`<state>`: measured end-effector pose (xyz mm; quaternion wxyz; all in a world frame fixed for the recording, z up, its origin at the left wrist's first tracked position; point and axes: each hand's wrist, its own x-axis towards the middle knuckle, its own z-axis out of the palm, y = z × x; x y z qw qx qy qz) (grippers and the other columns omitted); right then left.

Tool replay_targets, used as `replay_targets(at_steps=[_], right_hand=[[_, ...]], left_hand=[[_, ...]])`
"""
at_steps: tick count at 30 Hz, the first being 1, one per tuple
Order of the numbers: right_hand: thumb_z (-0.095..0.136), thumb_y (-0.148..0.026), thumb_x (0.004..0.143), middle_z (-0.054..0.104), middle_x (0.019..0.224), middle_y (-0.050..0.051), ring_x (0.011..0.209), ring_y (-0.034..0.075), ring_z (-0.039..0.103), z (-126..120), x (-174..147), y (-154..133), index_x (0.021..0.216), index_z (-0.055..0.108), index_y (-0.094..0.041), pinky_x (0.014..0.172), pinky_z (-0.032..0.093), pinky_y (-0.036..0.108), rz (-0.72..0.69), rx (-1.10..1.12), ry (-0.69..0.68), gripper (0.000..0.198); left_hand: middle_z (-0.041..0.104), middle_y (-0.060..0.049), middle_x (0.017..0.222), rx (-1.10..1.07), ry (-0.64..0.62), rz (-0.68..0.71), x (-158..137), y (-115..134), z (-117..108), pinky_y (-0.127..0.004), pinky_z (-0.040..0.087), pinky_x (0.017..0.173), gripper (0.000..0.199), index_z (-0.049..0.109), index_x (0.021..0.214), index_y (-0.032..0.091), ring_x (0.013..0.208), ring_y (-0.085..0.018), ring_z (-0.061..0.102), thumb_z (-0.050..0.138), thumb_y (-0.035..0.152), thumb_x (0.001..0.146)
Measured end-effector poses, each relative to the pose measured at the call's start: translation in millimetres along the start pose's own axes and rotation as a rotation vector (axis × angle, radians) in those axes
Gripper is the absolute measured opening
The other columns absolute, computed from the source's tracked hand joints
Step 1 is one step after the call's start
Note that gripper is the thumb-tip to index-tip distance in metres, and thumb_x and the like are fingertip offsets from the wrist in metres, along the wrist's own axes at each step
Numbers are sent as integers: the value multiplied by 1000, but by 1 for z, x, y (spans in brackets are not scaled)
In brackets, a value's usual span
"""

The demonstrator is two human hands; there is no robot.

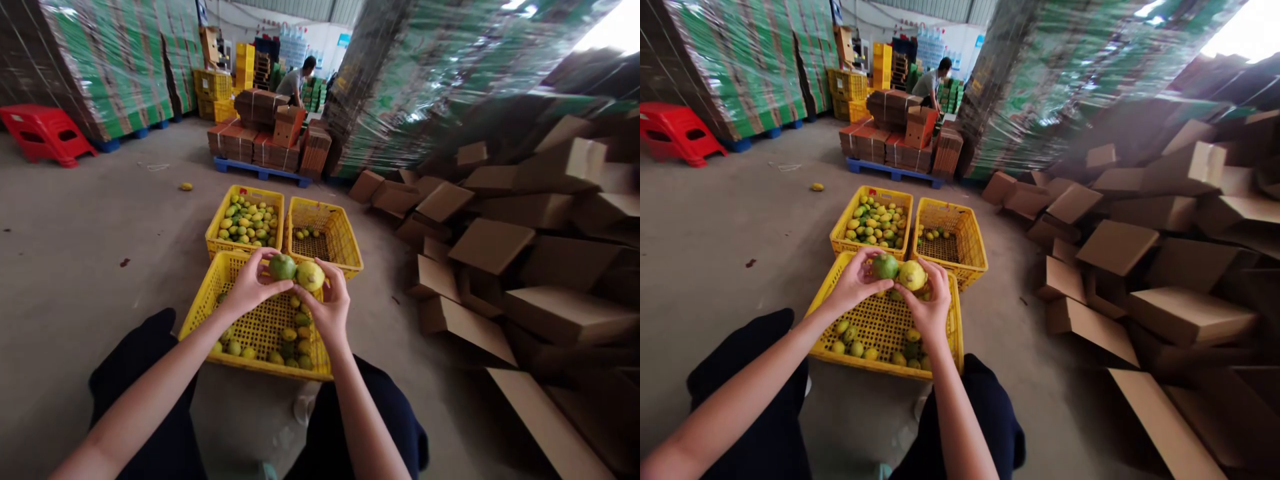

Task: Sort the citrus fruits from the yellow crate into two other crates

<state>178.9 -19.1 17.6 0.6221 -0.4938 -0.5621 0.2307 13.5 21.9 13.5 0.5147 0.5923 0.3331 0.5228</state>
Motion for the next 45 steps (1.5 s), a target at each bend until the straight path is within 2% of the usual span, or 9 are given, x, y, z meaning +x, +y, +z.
replay_targets(at_steps=[4, 8, 15, 21, 25, 29, 33, 38, 45], right_hand=[[70, -56, 73, 66, 73, 1, 60, 17, 62, 2, 2, -3, 90, 61, -23, 50, 53, 30, 520, 359, -127, 38], [62, -65, 75, 62, 57, 0, 38, 12, 51, 4, 4, 3, 84, 59, -20, 32, 40, 23, 779, 517, -204, 46], [80, -30, 69, 70, 95, -2, 84, 16, 68, 2, 5, -2, 101, 59, -30, 76, 57, 33, 347, 495, -65, 38], [80, -22, 65, 62, 124, 4, 118, 24, 57, 1, 2, -9, 105, 63, -29, 103, 46, 46, 60, 290, -14, 44], [78, -27, 67, 67, 113, 2, 105, 23, 63, 1, 1, -8, 109, 65, -30, 96, 50, 44, 215, 346, -27, 45], [62, -40, 76, 70, 95, 2, 83, 20, 65, 6, 2, -1, 106, 64, -27, 71, 55, 35, 575, 649, -56, 32], [53, -46, 77, 68, 80, 3, 55, 14, 56, 13, 2, 7, 103, 62, -22, 44, 42, 24, 867, 944, -89, 36], [59, -46, 73, 61, 68, -1, 43, 9, 43, 17, 3, 8, 89, 58, -22, 35, 23, 20, 811, 1014, -88, 29], [69, -33, 60, 64, 80, 0, 69, 17, 58, 18, -3, -5, 87, 61, -25, 57, 46, 27, 569, 798, -258, 29]], left_hand=[[66, -5, 67, -241, -127, -466, 3, -4, -1, -24, 49, 46, 57, 62, 86, 15, 50, -13, 62, 60, 71, 74], [65, -6, 61, -273, -133, -538, 4, -6, -1, -23, 49, 46, 61, 64, 79, 13, 50, -13, 61, 60, 74, 73], [65, -5, 120, -195, -104, -91, 6, 3, -6, -39, 55, 89, 58, 63, 115, 30, 102, -21, 65, 85, 32, 62], [63, -7, 119, -49, -65, 79, 3, 6, -7, -41, 49, 100, 54, 61, 109, 24, 110, -22, 60, 85, 23, 60], [62, -6, 121, -128, -80, -45, 0, 7, -7, -39, 56, 85, 53, 60, 110, 25, 97, -20, 64, 82, 25, 62], [69, -9, 101, -502, -91, -394, 0, 8, -4, -39, 60, 71, 38, 65, 104, 19, 82, -22, 69, 68, 34, 69], [68, -8, 78, -765, 2, -613, 2, 10, -2, -24, 53, 47, 35, 67, 98, 15, 59, -14, 63, 59, 39, 74], [61, -1, 63, -775, 7, -649, 3, 10, 2, -16, 43, 40, 24, 61, 73, 17, 48, -7, 54, 63, 41, 77], [63, -4, 63, -391, -89, -287, -4, 11, 3, -26, 46, 48, 42, 65, 59, 17, 54, -14, 56, 61, 56, 75]])
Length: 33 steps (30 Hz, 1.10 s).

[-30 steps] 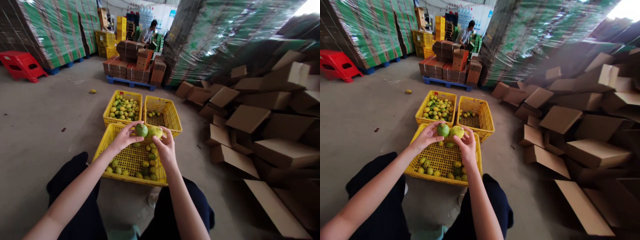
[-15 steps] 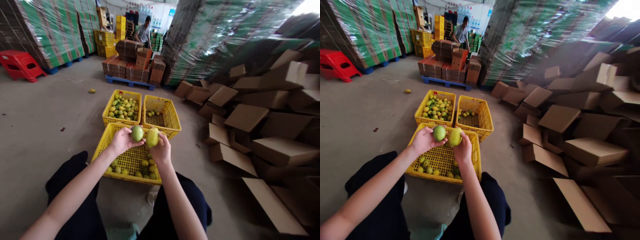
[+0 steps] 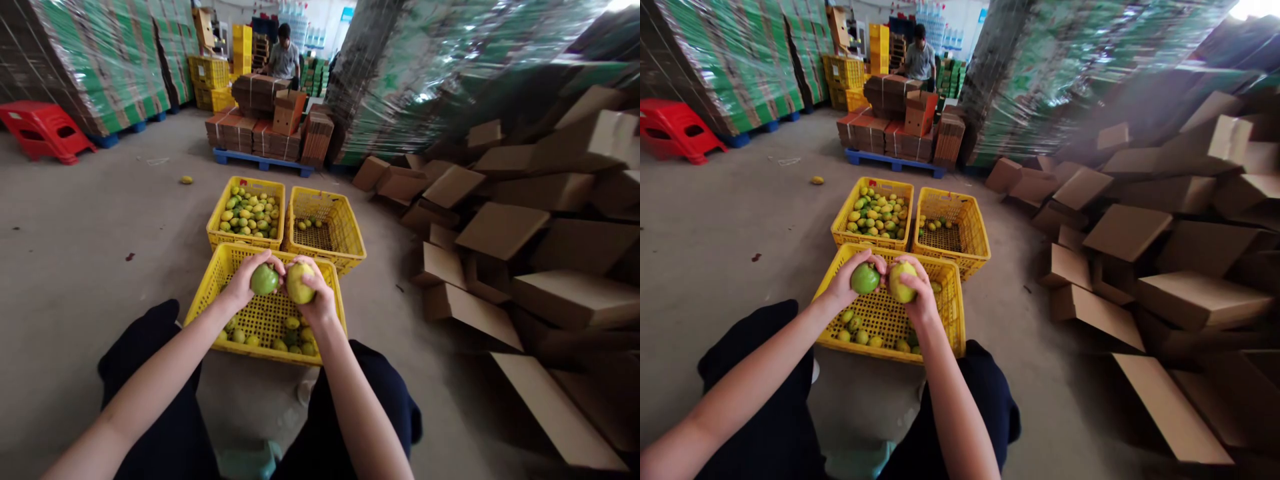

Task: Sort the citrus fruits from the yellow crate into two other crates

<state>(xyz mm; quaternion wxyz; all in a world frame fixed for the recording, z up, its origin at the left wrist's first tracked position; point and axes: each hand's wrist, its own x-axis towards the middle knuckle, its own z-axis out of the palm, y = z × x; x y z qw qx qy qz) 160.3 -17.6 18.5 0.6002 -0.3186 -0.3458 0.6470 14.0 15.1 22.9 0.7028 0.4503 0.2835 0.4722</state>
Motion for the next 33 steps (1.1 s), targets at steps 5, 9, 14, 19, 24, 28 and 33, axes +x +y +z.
replay_targets(at_steps=[5, 9, 14, 19, 24, 28, 33], right_hand=[[79, -20, 59, 66, 89, -2, 85, 17, 59, 5, -13, -2, 86, 69, -25, 81, 48, 30, -278, -347, -64, 30], [78, -26, 65, 68, 88, -1, 81, 16, 62, 8, -13, 1, 92, 70, -24, 74, 51, 28, -311, -278, -43, 29], [60, -34, 81, 69, 85, 2, 58, 13, 62, 4, -1, 0, 96, 63, -22, 40, 44, 19, 62, 236, 96, 20], [43, -30, 90, 68, 79, 8, 73, 17, 68, -5, 7, -4, 92, 60, -15, 46, 52, 18, 372, 621, 349, 23], [43, -32, 93, 67, 73, 8, 66, 15, 65, 0, 9, -7, 90, 59, -13, 48, 57, 18, 394, 641, 478, 25], [50, -30, 92, 63, 66, 2, 61, 12, 63, 2, 13, -6, 84, 57, -18, 54, 60, 21, 361, 615, 618, 16], [56, -26, 87, 65, 68, 2, 62, 14, 64, -3, 15, 3, 83, 58, -18, 52, 57, 22, 347, 543, 553, 9]], left_hand=[[67, -3, 67, 187, 17, 360, -6, -1, -4, -29, 49, 69, 29, 72, 64, 19, 68, -16, 60, 65, 44, 77], [65, -1, 60, -37, 38, 303, -3, -2, -2, -25, 51, 60, 25, 68, 61, 18, 60, -14, 61, 72, 38, 73], [67, -1, 69, -567, 211, -198, 8, 0, -4, -17, 44, 38, 20, 64, 74, 16, 52, -11, 61, 56, 31, 85], [68, -6, 78, -846, 278, -456, 11, -2, -10, -17, 51, 42, 20, 60, 82, 14, 55, -11, 64, 43, 25, 87], [68, -9, 78, -886, 345, -486, 15, -4, -6, -19, 57, 49, 21, 60, 97, 12, 64, -15, 68, 45, 26, 92], [66, -15, 87, -918, 403, -495, 17, -2, -2, -21, 60, 55, 37, 55, 119, 6, 75, -20, 71, 45, 30, 93], [67, -18, 90, -905, 400, -408, 17, -1, 1, -25, 62, 67, 32, 57, 113, 3, 84, -23, 71, 44, 23, 92]])
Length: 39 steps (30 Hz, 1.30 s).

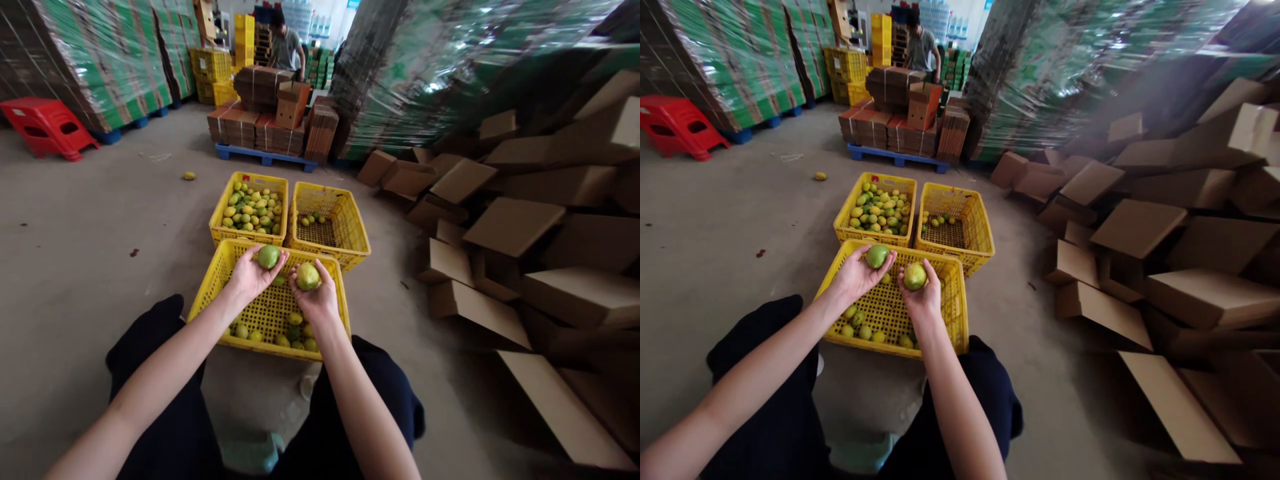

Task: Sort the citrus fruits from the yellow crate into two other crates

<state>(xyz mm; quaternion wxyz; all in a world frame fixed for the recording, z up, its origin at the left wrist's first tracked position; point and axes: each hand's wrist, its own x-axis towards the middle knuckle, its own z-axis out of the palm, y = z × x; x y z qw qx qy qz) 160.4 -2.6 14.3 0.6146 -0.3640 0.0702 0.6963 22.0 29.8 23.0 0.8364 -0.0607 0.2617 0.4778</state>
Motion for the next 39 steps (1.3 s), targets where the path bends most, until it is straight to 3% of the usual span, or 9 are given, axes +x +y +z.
replay_targets(at_steps=[7, 10, 15, 19, 22, 25, 29, 34, 39], right_hand=[[60, -39, 80, 69, 80, 1, 57, 13, 62, -4, -1, 4, 92, 62, -21, 39, 42, 20, -121, -131, -353, 22], [53, -36, 78, 70, 85, 3, 60, 14, 62, -3, 0, 1, 100, 63, -19, 41, 42, 22, -127, -127, -462, 29], [55, -33, 79, 71, 90, 2, 61, 13, 62, 0, 7, -6, 105, 63, -21, 40, 41, 20, -198, -117, -468, 30], [58, -38, 81, 70, 85, 1, 58, 11, 60, 5, 12, -5, 98, 64, -22, 40, 41, 18, -224, -101, -458, 24], [56, -38, 82, 71, 85, 0, 67, 12, 64, 11, 17, 4, 94, 64, -22, 61, 55, 24, -239, 41, -421, 22], [56, -42, 83, 73, 89, 1, 88, 16, 69, 18, 22, 15, 91, 65, -22, 80, 57, 30, -223, 168, -389, 23], [60, -46, 80, 74, 98, 1, 103, 18, 67, 22, 30, 26, 94, 65, -24, 86, 57, 36, -203, 207, -389, 27], [58, -45, 81, 73, 98, 2, 102, 17, 67, 21, 32, 28, 98, 65, -24, 84, 57, 33, -188, 259, -398, 28], [56, -45, 81, 72, 96, 2, 104, 17, 66, 19, 31, 24, 97, 64, -25, 84, 57, 32, -215, 230, -415, 27]], left_hand=[[63, -1, 65, 128, -102, 4, -2, -1, -4, -19, 52, 41, 19, 58, 76, 16, 54, -13, 64, 47, 22, 90], [65, -2, 68, 76, -67, 101, 3, -5, -8, -21, 56, 51, 17, 63, 83, 16, 60, -13, 66, 48, 22, 89], [70, -11, 80, 77, -87, 141, 5, -12, -6, -27, 59, 75, 23, 65, 93, 9, 80, -19, 70, 45, 20, 87], [72, -10, 79, 184, -118, 161, -3, -12, -2, -23, 59, 65, 20, 65, 92, 10, 72, -17, 70, 50, 21, 85], [68, -5, 66, 149, -87, 221, -6, -10, -2, -16, 54, 50, 19, 65, 85, 13, 57, -13, 66, 49, 23, 85], [69, -6, 70, -34, -94, 300, -2, -7, -4, -21, 59, 64, 24, 66, 90, 15, 72, -16, 70, 43, 21, 83], [73, -10, 98, -148, -167, 305, 5, -5, -5, -29, 58, 84, 38, 64, 112, 15, 101, -21, 69, 42, 22, 82], [70, -10, 115, -139, -204, 263, 9, -5, -6, -28, 57, 86, 43, 61, 123, 16, 106, -20, 67, 40, 23, 85], [72, -11, 110, -180, -249, 204, 9, -10, -4, -31, 58, 85, 41, 61, 122, 16, 104, -21, 68, 42, 22, 86]])
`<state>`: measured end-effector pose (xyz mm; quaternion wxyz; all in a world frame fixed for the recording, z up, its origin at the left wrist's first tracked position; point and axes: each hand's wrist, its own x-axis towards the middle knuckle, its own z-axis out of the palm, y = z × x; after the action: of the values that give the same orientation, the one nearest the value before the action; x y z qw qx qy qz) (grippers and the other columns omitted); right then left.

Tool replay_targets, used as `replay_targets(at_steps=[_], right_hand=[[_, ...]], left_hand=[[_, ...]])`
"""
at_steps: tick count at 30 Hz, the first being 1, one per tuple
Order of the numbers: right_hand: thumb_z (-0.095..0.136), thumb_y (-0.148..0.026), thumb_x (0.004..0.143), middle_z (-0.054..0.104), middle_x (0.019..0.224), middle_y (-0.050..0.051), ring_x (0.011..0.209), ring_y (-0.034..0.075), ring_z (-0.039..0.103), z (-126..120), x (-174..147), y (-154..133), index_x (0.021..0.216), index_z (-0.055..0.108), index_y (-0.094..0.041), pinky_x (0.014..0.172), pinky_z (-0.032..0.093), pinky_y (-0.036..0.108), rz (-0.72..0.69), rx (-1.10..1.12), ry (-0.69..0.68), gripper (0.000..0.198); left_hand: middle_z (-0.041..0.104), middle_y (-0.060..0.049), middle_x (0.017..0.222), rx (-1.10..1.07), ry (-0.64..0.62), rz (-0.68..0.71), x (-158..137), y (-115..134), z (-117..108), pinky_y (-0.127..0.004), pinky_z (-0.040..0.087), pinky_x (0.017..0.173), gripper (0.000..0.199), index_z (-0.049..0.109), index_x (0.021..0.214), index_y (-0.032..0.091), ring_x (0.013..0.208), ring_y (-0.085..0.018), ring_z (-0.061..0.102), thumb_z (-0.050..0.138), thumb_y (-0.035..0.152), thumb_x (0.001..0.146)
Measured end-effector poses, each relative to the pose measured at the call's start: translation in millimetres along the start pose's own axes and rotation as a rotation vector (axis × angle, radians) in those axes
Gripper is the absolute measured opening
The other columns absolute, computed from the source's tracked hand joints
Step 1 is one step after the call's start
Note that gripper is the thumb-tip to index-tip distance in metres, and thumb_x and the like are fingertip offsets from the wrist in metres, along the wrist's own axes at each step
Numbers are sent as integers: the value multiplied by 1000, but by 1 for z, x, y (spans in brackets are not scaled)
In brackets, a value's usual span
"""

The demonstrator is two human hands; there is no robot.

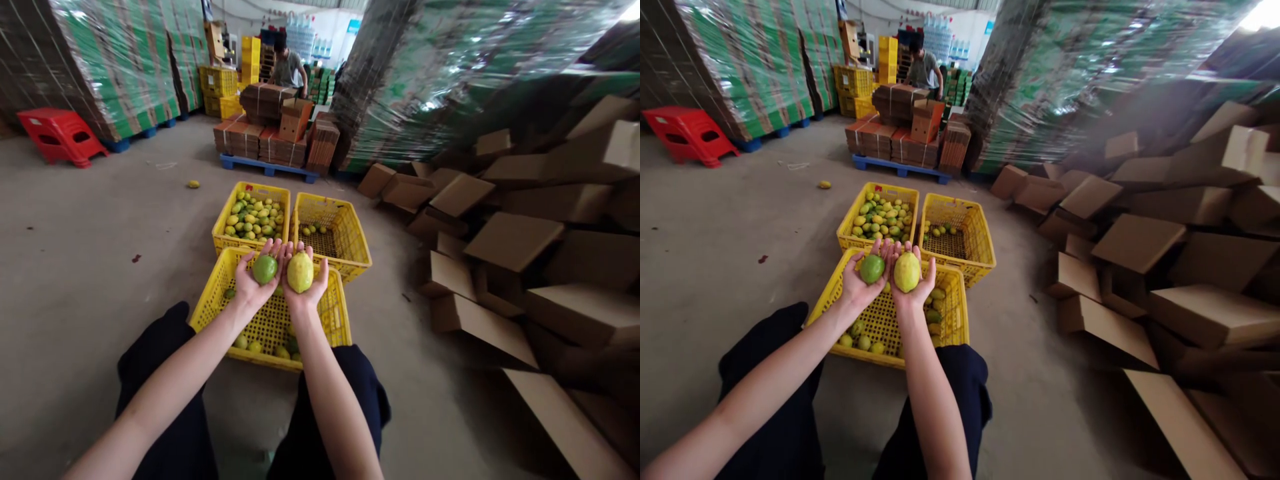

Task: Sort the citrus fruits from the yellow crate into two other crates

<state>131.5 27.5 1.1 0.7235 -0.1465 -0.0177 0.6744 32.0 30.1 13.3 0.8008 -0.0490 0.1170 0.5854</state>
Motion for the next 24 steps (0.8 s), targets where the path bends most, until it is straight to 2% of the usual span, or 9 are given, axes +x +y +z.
replay_targets(at_steps=[5, 10, 12, 14, 16, 18, 20, 22, 24], right_hand=[[55, -43, 80, 72, 95, 1, 100, 14, 67, 2, -1, 0, 94, 63, -24, 86, 55, 30, -12, -23, 35, 25], [53, -39, 78, 72, 93, 1, 98, 16, 68, 3, -5, 0, 95, 64, -23, 82, 57, 30, 18, -32, 43, 25], [53, -38, 78, 72, 96, 2, 98, 17, 67, 2, -6, -3, 98, 64, -23, 79, 57, 31, 26, -52, 43, 28], [53, -36, 77, 73, 98, 3, 98, 17, 67, 0, -7, -12, 101, 65, -22, 76, 57, 29, 0, -52, 42, 30], [53, -33, 76, 73, 98, 3, 96, 17, 68, -3, -8, -26, 102, 65, -21, 72, 57, 27, -43, -41, 65, 31], [52, -29, 76, 73, 95, 3, 93, 16, 68, -5, -12, -43, 102, 65, -20, 70, 58, 26, -82, -29, 106, 30], [51, -26, 75, 74, 91, 1, 90, 15, 69, -6, -19, -61, 100, 65, -20, 69, 58, 25, -115, -21, 137, 30], [50, -24, 73, 74, 89, 0, 86, 14, 69, -5, -27, -77, 99, 65, -21, 68, 59, 25, -153, -21, 160, 30], [49, -22, 72, 74, 87, 0, 83, 14, 69, -4, -36, -90, 100, 65, -21, 67, 59, 24, -184, -30, 186, 32]], left_hand=[[73, -10, 106, -21, -2, 9, 1, -2, -1, -31, 59, 84, 42, 60, 122, 17, 104, -22, 69, 42, 17, 84], [73, -9, 104, 25, -10, 18, -1, 3, 0, -29, 59, 83, 43, 61, 121, 16, 104, -20, 69, 41, 16, 84], [74, -9, 98, 65, -3, 18, -4, 3, 1, -28, 59, 82, 38, 64, 114, 15, 99, -19, 70, 43, 16, 83], [73, -9, 90, 201, -27, -63, -11, -2, -2, -27, 60, 77, 29, 68, 101, 13, 88, -18, 72, 47, 17, 81], [72, -11, 84, 457, -113, -260, -24, -15, -14, -28, 60, 69, 19, 70, 88, 12, 75, -19, 72, 56, 18, 76], [71, -10, 82, 732, -209, -537, -45, -33, -41, -30, 60, 62, 17, 71, 82, 13, 67, -19, 71, 64, 17, 68], [71, -5, 80, 883, -211, -837, -74, -51, -83, -30, 60, 58, 23, 71, 83, 20, 64, -18, 71, 68, 15, 60], [67, 0, 67, 1004, -241, -1121, -104, -64, -132, -32, 57, 49, 21, 70, 72, 26, 53, -18, 67, 72, 16, 54], [61, 5, 53, 1137, -411, -1325, -127, -69, -171, -35, 52, 41, 11, 64, 57, 29, 39, -20, 61, 72, 22, 55]])
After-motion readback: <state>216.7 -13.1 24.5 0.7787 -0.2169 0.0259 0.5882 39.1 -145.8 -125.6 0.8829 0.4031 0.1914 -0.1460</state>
